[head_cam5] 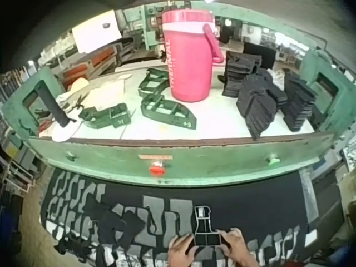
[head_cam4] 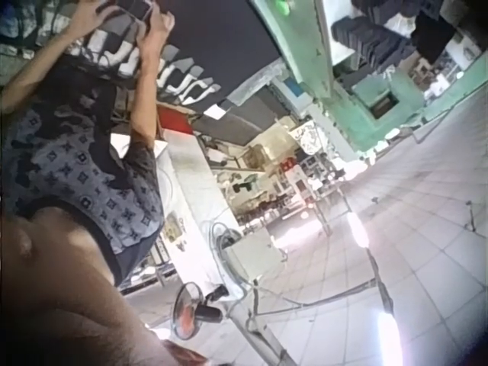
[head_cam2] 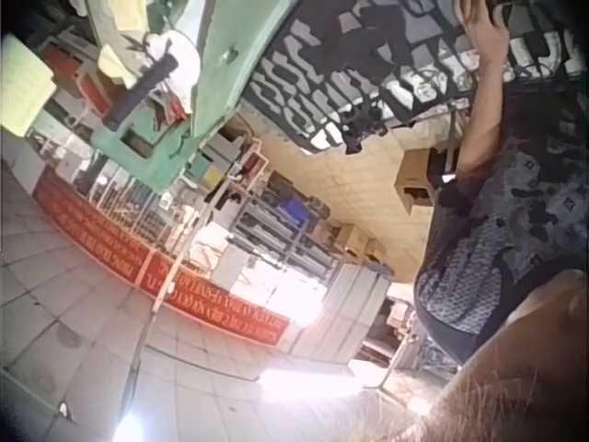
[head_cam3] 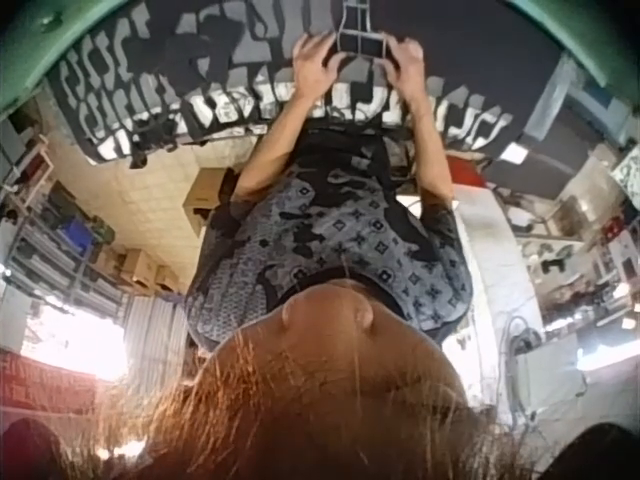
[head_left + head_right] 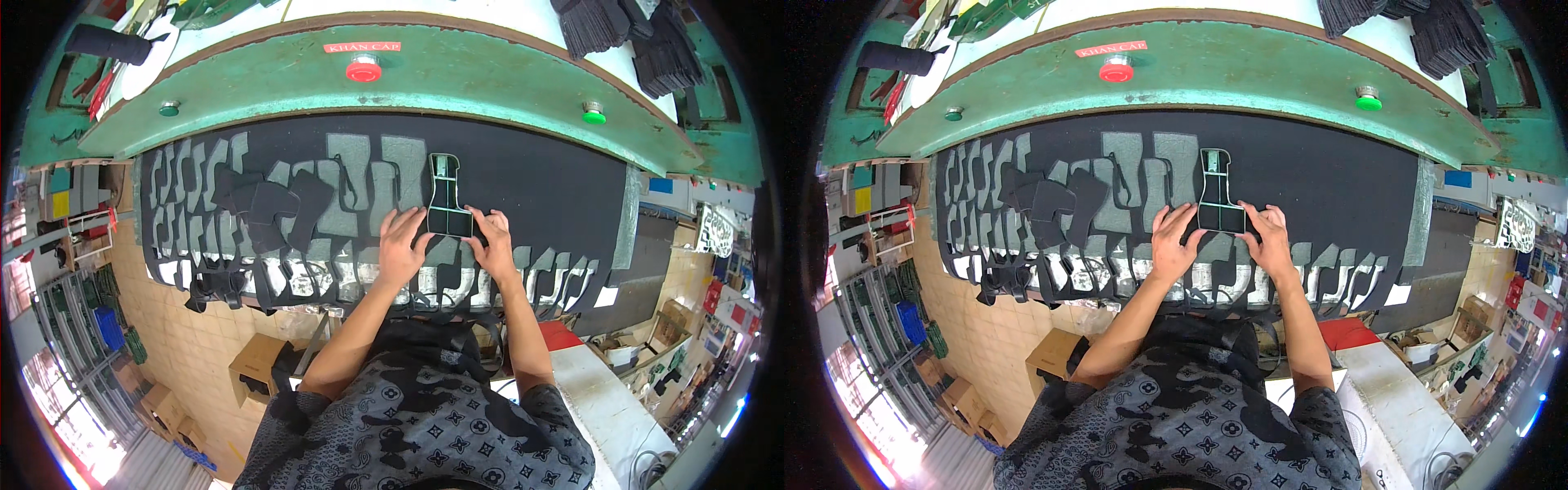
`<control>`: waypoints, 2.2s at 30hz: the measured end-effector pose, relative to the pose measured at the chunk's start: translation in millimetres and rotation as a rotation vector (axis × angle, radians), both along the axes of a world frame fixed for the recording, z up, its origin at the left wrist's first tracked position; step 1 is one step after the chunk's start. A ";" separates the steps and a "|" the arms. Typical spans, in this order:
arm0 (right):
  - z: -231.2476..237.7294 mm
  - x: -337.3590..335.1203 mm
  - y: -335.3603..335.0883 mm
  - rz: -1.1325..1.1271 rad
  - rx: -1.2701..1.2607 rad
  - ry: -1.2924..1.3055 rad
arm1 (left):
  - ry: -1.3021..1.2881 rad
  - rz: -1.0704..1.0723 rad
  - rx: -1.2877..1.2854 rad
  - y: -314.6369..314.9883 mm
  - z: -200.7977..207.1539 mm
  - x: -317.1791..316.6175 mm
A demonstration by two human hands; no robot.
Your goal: Marking shoe upper components and using a hydraulic press with cutting dies to stamp shapes from material.
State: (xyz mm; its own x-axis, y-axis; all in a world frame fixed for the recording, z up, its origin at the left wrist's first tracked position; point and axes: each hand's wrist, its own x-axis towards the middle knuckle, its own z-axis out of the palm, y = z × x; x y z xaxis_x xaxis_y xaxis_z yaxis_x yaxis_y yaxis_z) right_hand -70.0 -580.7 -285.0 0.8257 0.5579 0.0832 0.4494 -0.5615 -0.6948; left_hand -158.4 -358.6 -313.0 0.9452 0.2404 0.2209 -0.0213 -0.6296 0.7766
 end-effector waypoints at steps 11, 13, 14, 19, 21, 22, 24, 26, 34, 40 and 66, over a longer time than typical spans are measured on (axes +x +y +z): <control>6.9 0.1 -4.2 0.003 0.016 -0.048 | -0.007 -0.016 -0.002 -1.6 9.9 3.0; 11.1 1.0 -5.0 0.003 -0.010 -0.046 | 0.009 -0.025 -0.011 -2.0 14.9 6.5; 15.7 3.0 0.1 0.005 0.002 -0.093 | -0.024 -0.033 0.002 0.5 18.0 8.4; 51.1 -24.7 2.4 -0.292 0.242 -0.001 | -0.028 0.004 -0.009 9.1 47.2 -51.0; 66.5 -11.9 -20.3 -0.184 0.175 0.048 | 0.054 -0.057 -0.034 16.4 57.0 -90.0; 74.8 0.1 -29.5 -0.162 0.268 -0.046 | 0.131 -0.096 0.034 16.0 61.5 -107.8; 118.0 19.9 -33.1 -0.259 0.298 0.009 | 0.206 -0.112 0.116 16.8 65.0 -135.6; 152.9 47.6 -44.8 -0.367 0.269 0.065 | 0.262 -0.237 0.279 11.2 64.8 -152.4; 91.8 -68.6 -74.5 -0.173 0.093 0.110 | 0.270 -0.220 0.416 -14.2 71.4 -144.9; 57.9 -165.3 -88.6 -0.080 -0.037 -0.038 | 0.267 -0.210 0.458 -20.8 75.8 -144.3; 55.1 -159.4 -47.6 -0.238 -0.247 -0.082 | 0.120 -0.111 0.381 -24.3 79.8 -153.5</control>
State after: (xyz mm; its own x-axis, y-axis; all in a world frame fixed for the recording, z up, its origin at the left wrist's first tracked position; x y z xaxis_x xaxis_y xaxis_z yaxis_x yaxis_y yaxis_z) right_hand -229.5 -628.3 -229.8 0.9311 0.3625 0.0408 0.3345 -0.8039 -0.4918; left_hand -311.9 -382.8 -233.2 0.9853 0.0583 0.1607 -0.0282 -0.8717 0.4892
